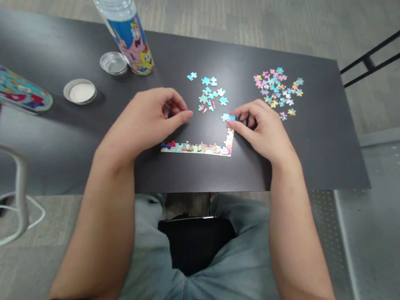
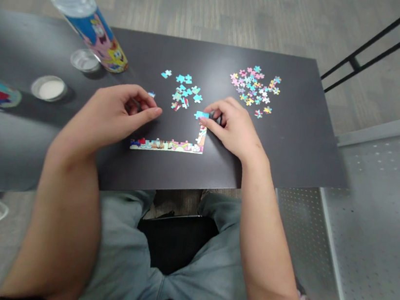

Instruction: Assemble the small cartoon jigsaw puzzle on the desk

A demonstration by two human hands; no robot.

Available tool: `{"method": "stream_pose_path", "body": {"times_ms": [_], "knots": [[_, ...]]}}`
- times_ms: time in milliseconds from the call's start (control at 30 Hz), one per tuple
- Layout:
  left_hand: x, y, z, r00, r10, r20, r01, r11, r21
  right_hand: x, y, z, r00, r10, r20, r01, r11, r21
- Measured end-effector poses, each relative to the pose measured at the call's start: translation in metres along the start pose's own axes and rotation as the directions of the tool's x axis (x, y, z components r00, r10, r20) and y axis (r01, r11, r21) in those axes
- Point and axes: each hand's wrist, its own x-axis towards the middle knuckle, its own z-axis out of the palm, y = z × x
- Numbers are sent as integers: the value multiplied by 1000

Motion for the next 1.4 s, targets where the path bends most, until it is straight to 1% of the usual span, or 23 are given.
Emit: {"method": "stream_pose_path", "body": {"times_ms": [67,167,300,433,533,600,700,900,1067,1167,1300,1400], "knots": [[-1,-8,-7,999,-31,-8,30,999,-13,0,-2,-1,1000,25,-9,-26,1000,-14],[-2,-16,-11,998,-56,-9,56,998,-9,0,-7,-2,999,42,-27,-42,999,-28],[1,-25,-9,997,-17,-75,18,1000,18,3,-16,-1,1000,16,-25,-17,999,-41],[4,-34,-4,993,12,-121,-1,997,83,6,-25,13,999,-49,-1,48,992,-113],[5,-37,0,992,11,-122,5,992,126,8,-29,26,995,-98,23,100,975,-198],[5,-36,2,992,17,-124,1,989,149,9,-32,33,993,-113,47,121,965,-233],[5,-30,4,992,18,-125,2,987,162,11,-34,36,990,-120,73,134,963,-233],[4,-20,3,999,-14,-40,21,985,173,15,-23,28,997,-71,-5,68,980,-189],[5,-19,7,999,44,-29,-40,990,135,18,-6,15,997,-45,-63,34,986,-163],[4,-13,12,998,52,-26,-48,991,129,22,3,9,996,-4,-87,-8,991,-132],[3,-4,18,998,51,-31,-45,983,177,29,6,11,995,19,-102,-31,994,-109],[5,-1,21,996,84,5,-83,982,167,33,3,16,996,7,-85,-16,994,-105]]}}
